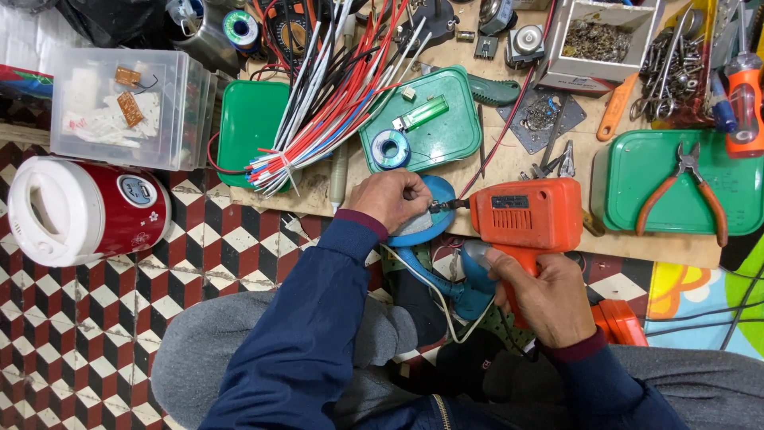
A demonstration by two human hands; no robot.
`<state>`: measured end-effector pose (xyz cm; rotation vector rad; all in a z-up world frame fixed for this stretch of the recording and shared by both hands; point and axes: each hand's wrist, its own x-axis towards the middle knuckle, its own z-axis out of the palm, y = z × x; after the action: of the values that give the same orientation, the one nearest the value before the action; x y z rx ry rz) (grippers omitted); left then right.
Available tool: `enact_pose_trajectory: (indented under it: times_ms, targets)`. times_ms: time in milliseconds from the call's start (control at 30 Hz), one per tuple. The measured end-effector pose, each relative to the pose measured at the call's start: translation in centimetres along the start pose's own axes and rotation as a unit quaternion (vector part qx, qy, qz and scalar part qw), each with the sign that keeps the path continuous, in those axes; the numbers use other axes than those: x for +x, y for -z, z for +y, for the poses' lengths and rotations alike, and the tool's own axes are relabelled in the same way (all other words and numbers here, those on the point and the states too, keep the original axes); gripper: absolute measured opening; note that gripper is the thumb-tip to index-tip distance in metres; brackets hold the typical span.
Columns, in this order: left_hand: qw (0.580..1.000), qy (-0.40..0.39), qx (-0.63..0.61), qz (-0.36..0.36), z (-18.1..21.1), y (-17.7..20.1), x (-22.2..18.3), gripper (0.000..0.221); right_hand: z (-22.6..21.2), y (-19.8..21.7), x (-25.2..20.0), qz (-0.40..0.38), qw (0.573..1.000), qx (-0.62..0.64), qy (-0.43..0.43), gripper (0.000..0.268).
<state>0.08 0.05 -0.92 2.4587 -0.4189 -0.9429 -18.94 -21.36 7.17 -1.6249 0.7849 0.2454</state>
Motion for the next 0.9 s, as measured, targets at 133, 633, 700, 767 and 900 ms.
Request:
enact_pose_trajectory:
  times_ms: [133,633,700,767,900]
  targets:
    - [1.0,0.004,0.0,0.0,0.3,0.1,-0.2,0.012,-0.6,-0.1,-0.1,-0.001,1.0,-0.004,-0.002,0.051]
    - [1.0,-0.005,-0.01,0.02,0.1,-0.3,-0.5,0.011,0.4,-0.3,-0.1,0.013,1.0,-0.002,0.018,0.039]
    - [1.0,-0.003,-0.013,0.026,0.1,-0.4,-0.4,0.011,0.5,-0.3,-0.1,0.014,1.0,-0.002,0.025,0.033]
    - [1.0,-0.004,-0.014,0.025,0.2,-0.4,-0.5,0.012,1.1,-0.2,0.0,0.013,1.0,0.002,0.024,0.029]
    - [0.999,-0.007,-0.025,0.029,0.0,-0.6,-0.5,0.013,1.6,-0.4,0.3,0.015,1.0,0.0,0.024,0.02]
